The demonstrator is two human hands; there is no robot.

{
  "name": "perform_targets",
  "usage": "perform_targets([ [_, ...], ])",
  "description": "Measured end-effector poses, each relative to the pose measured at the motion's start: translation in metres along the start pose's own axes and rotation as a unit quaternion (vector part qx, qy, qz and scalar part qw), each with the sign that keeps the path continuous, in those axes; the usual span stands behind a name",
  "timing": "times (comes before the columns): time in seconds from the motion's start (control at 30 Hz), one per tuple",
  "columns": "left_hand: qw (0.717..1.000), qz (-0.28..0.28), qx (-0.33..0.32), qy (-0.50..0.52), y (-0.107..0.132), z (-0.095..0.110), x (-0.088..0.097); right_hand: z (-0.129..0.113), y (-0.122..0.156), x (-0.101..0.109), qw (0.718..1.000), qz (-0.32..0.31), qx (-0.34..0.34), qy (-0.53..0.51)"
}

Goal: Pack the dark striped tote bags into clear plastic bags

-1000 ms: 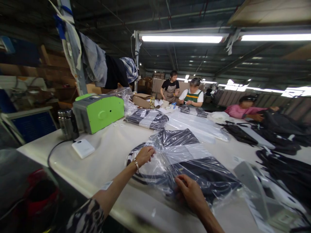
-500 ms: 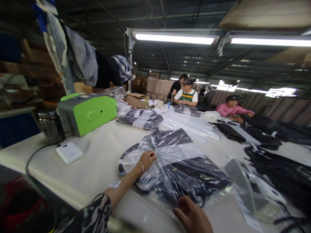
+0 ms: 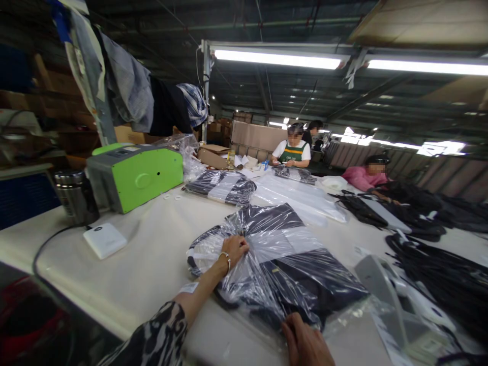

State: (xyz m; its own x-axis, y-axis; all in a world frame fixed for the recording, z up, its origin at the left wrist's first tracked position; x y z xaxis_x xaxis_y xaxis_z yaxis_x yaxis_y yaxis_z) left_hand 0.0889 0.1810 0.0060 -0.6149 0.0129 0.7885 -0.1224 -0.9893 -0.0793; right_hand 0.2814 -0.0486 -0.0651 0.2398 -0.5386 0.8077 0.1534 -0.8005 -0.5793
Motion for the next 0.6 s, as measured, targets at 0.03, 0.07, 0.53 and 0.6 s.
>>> perform_targets([
  [0.03,1.000,0.001,0.006,0.008,0.000,-0.002,-0.003,0.001,-0.001,0.000,1.000,-0.001,0.000,0.006],
  [0.07,1.000,0.003,0.011,0.016,0.000,-0.004,-0.006,0.001,-0.001,0.001,1.000,-0.002,0.000,0.010],
  [0.53,0.992,0.065,-0.050,0.092,0.008,-0.003,-0.003,-0.012,-0.081,0.077,0.976,-0.119,-0.110,-0.146],
  [0.6,0.992,0.069,-0.053,0.093,0.009,-0.003,-0.001,-0.018,-0.125,0.077,0.974,-0.097,-0.085,-0.187],
])
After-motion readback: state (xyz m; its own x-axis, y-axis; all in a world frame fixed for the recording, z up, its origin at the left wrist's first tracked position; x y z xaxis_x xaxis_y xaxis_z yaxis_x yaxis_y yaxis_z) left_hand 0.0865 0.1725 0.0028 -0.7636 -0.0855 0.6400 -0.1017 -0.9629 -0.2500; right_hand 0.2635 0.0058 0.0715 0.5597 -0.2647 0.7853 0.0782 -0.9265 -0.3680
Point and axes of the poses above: each hand's wrist, its own y-axis away from the middle knuckle, its own x-axis out of the back of the hand, z = x × y, the point moved 1 cm from there along -y, towards the middle knuckle, and after that the axes turned 15 degrees about x, right-handed, at the moved point
